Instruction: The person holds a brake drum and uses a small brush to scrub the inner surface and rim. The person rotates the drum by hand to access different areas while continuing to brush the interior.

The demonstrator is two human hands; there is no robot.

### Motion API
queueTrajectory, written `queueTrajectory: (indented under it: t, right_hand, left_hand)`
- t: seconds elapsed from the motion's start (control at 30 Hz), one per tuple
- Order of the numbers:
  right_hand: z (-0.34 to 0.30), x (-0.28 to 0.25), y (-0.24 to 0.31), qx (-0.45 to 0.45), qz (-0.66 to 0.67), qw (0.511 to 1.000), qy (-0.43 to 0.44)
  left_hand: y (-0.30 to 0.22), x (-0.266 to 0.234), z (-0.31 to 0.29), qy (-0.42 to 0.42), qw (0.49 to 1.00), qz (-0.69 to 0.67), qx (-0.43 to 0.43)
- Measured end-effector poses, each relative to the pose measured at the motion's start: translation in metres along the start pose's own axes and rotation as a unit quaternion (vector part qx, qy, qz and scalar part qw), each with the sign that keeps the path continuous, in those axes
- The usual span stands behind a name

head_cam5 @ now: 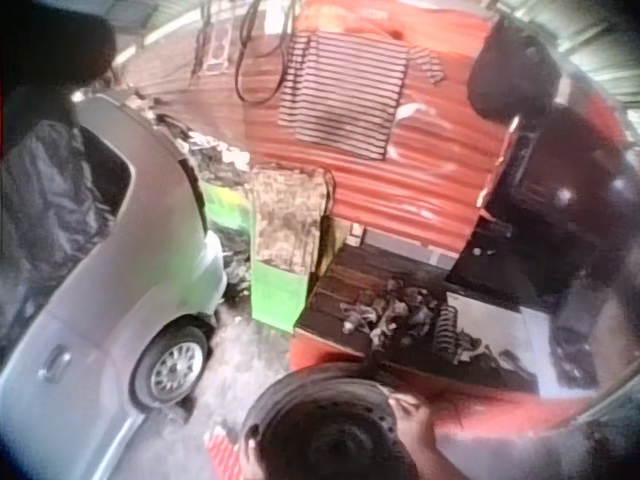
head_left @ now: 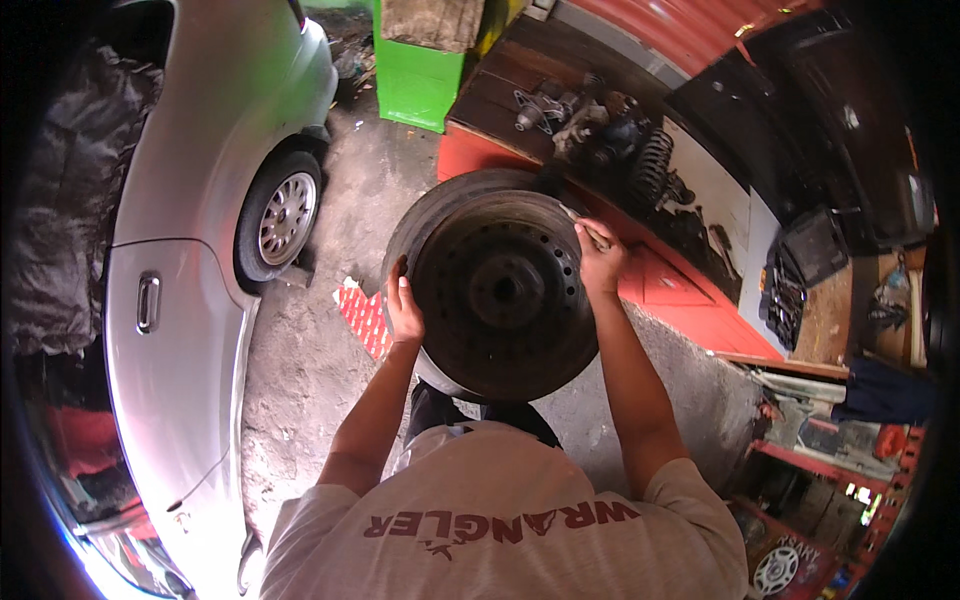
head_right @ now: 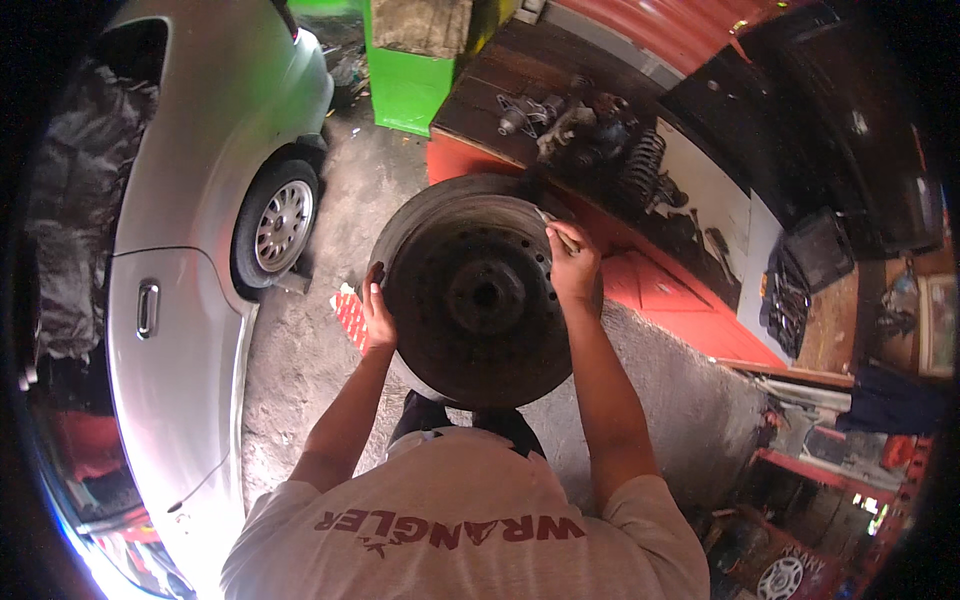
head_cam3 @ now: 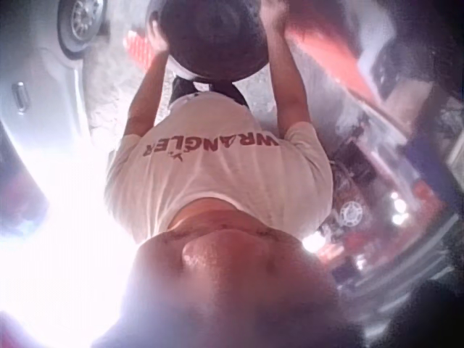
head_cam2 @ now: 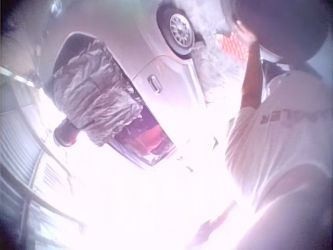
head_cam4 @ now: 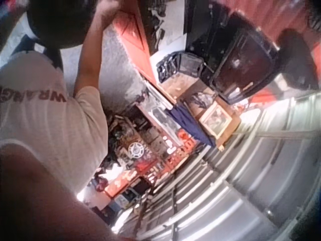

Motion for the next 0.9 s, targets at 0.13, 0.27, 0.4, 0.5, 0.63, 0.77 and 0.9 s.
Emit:
queueTrajectory:
  t: [0.13, 0.27, 0.4, 0.5, 0.63, 0.77, 0.9]
  right_hand:
    - [0.009, 0.048, 0.008, 0.019, 0.069, 0.997, 0.043]
    - [0.011, 0.065, 0.014, 0.020, 0.110, 0.987, 0.117]
    - [0.032, 0.018, -0.008, 0.025, 0.137, 0.986, 0.094]
    - [0.045, -0.025, -0.052, -0.001, 0.205, 0.968, 0.142]
    - [0.041, -0.036, -0.083, 0.004, 0.186, 0.961, 0.203]
    - [0.021, -0.025, -0.105, 0.061, 0.151, 0.962, 0.219]
    - [0.015, -0.025, -0.103, 0.191, 0.339, 0.902, 0.185]
  left_hand:
    - [-0.001, -0.001, -0.003, -0.041, 0.999, -0.006, -0.001]
    - [0.013, -0.014, -0.016, -0.103, 0.993, -0.044, -0.037]
    - [0.007, -0.024, -0.040, -0.165, 0.984, -0.054, -0.040]
    - [0.003, -0.017, -0.083, -0.178, 0.976, -0.108, -0.068]
    - [0.001, 0.007, -0.120, -0.179, 0.960, -0.203, -0.076]
    - [0.004, 0.018, -0.121, -0.164, 0.942, -0.286, -0.067]
    - [0.012, 0.017, -0.117, -0.144, 0.929, -0.332, -0.080]
Point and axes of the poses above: each hand's wrist, its own z-axis towards the middle knuckle, its own x-axis out of the palm, y = z × x, the point moved 5 cm from there along z, towards the middle knuckle
